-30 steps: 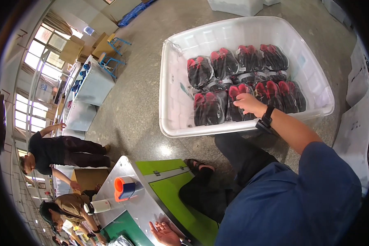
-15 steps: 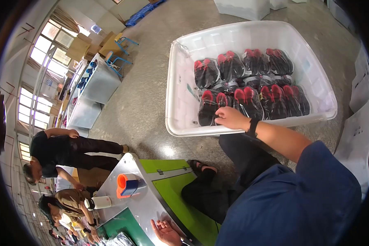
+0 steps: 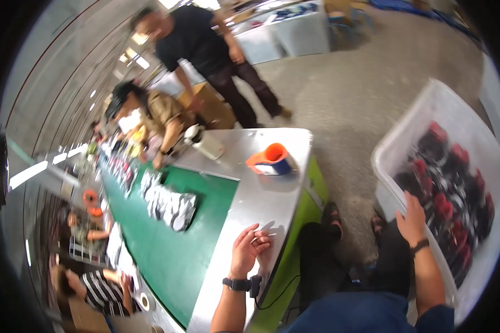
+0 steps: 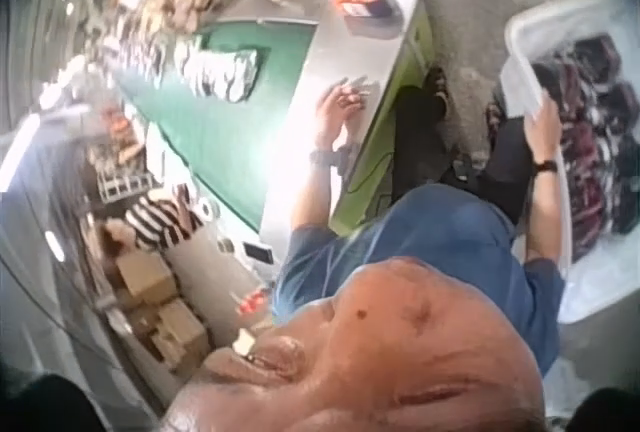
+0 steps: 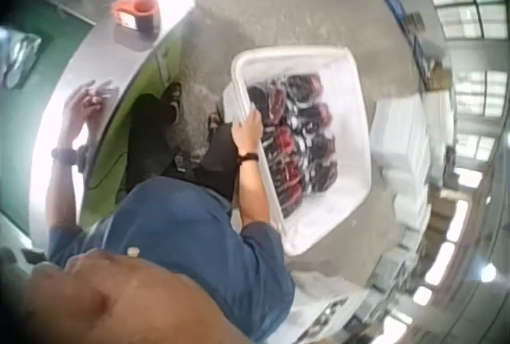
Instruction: Sorting and arranging packaged shoes between a plastic storage container and a conveyor belt line.
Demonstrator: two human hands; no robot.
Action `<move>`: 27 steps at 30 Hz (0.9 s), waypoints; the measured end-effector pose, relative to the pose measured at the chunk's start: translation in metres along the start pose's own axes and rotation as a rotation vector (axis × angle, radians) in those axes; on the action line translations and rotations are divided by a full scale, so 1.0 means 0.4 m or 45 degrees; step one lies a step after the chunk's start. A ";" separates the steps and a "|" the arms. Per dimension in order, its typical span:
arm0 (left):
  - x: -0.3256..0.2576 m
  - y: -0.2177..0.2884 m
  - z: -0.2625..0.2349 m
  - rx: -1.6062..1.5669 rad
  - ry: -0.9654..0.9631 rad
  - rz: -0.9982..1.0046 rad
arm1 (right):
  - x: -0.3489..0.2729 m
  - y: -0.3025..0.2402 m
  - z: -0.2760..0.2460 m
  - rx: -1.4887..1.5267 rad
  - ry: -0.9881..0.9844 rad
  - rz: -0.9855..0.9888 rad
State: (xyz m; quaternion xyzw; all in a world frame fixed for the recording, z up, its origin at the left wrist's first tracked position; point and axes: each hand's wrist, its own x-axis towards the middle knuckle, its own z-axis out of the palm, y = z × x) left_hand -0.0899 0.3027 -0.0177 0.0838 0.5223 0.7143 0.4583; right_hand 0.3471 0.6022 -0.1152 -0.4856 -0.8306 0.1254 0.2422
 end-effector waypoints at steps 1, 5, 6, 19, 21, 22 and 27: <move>0.004 0.023 -0.018 0.060 0.026 0.006 | 0.000 -0.001 0.008 0.021 -0.034 0.037; 0.035 0.115 -0.164 0.416 0.352 0.270 | 0.008 -0.008 0.043 0.008 -0.034 0.017; 0.049 0.141 -0.200 0.515 0.472 0.310 | 0.009 -0.008 0.042 0.016 -0.048 0.043; 0.243 0.383 -0.655 1.847 1.361 0.341 | -0.004 -0.008 0.056 -0.105 -0.074 0.161; 0.235 0.382 -0.678 1.922 1.344 0.227 | -0.005 -0.011 0.059 -0.115 -0.096 0.182; 0.234 0.372 -0.667 2.016 1.328 0.208 | -0.006 -0.007 0.062 -0.122 -0.100 0.188; 0.181 0.267 -0.569 2.168 1.267 0.538 | -0.012 0.026 0.092 -0.263 0.029 0.108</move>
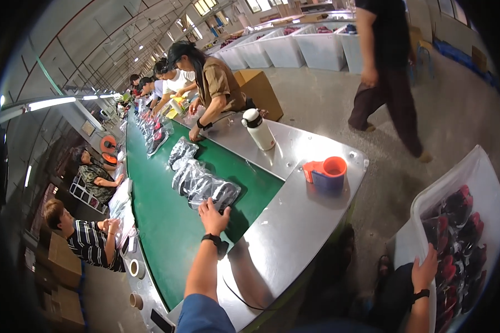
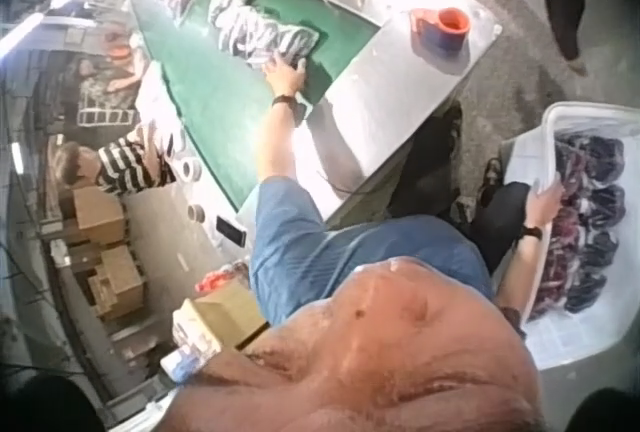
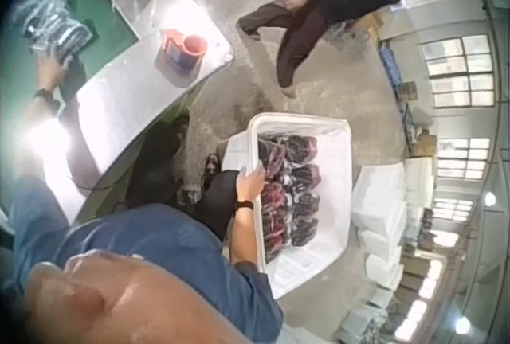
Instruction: Sorting and arranging packaged shoes between a plastic storage container and a conveyor belt line.
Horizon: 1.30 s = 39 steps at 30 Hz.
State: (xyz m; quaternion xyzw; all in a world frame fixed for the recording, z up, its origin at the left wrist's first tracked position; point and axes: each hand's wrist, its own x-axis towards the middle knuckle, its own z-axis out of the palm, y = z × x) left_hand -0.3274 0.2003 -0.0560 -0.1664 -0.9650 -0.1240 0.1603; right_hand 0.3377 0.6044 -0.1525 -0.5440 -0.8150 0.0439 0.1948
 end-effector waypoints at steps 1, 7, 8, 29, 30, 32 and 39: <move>-0.040 0.020 -0.014 -0.047 0.042 0.045 | 0.003 0.001 0.002 -0.017 0.005 0.014; -0.238 0.054 -0.073 -1.391 -0.154 -0.504 | 0.030 -0.031 -0.011 0.008 -0.008 0.032; -0.265 0.073 -0.097 -2.145 -0.219 -0.875 | 0.028 -0.028 -0.015 -0.008 -0.024 0.046; -0.219 0.040 -0.067 -2.928 -0.140 -0.895 | 0.014 -0.014 -0.039 0.129 -0.055 -0.011; -0.222 0.032 -0.064 -2.989 -0.095 -0.927 | 0.015 -0.016 -0.038 0.136 -0.063 -0.011; -0.226 0.074 -0.085 -3.003 -0.041 -0.883 | 0.011 -0.019 -0.041 0.127 -0.057 0.001; -0.269 0.258 -0.188 -3.065 -0.451 -0.725 | 0.004 -0.023 -0.050 0.088 -0.074 0.040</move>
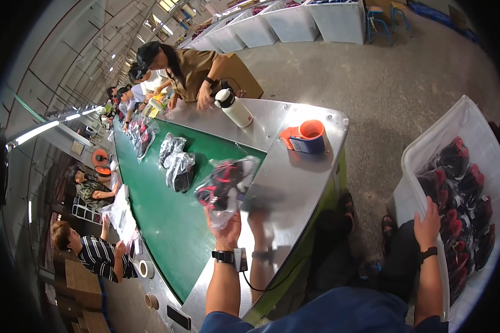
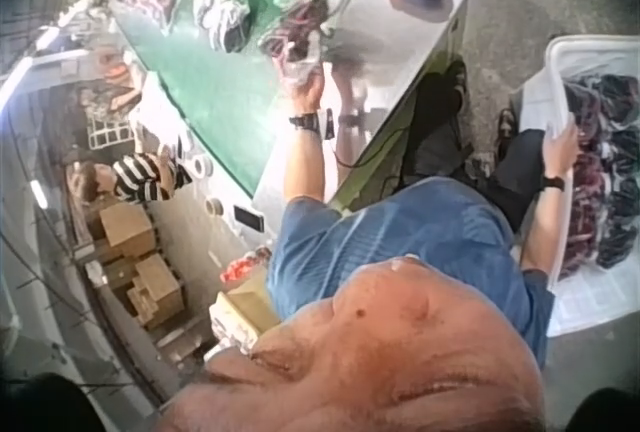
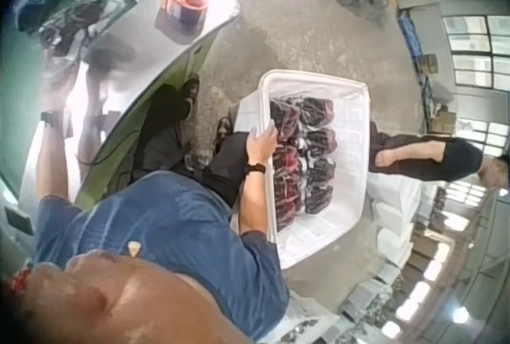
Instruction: Sorting and arranging packaged shoes between a plastic storage container and a conveyor belt line.
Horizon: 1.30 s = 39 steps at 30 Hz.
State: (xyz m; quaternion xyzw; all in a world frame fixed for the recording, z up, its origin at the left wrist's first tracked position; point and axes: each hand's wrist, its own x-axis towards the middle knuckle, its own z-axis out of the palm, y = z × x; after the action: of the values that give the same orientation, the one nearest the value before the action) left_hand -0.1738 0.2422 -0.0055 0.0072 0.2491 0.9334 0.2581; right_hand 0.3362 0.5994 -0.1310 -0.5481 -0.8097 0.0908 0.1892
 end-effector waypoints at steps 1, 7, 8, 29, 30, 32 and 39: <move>-0.026 -0.030 0.075 0.116 0.019 -0.130 | -0.002 0.005 0.000 -0.010 -0.006 0.011; 0.028 0.061 -0.039 0.816 0.453 0.197 | 0.009 -0.012 0.000 0.036 -0.001 -0.040; 0.043 0.093 -0.038 0.867 0.502 0.219 | 0.013 -0.017 -0.005 0.031 -0.017 -0.036; 0.629 0.516 -0.320 2.783 0.592 0.819 | -0.008 -0.040 -0.025 -0.022 0.107 0.019; 0.637 0.508 -0.312 2.776 0.361 0.958 | 0.000 -0.060 -0.045 0.078 0.131 0.036; 0.646 0.483 -0.262 2.770 0.253 0.921 | 0.032 -0.102 -0.053 0.142 0.040 0.066; 0.325 0.359 -0.132 2.982 0.301 0.792 | 0.021 -0.081 -0.046 -0.103 0.082 0.070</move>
State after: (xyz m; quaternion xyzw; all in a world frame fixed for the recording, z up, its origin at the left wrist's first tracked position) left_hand -0.3628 0.1743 0.0006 0.2101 0.9504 0.1607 -0.1637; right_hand 0.3133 0.5935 -0.1011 -0.5799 -0.7909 0.0455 0.1903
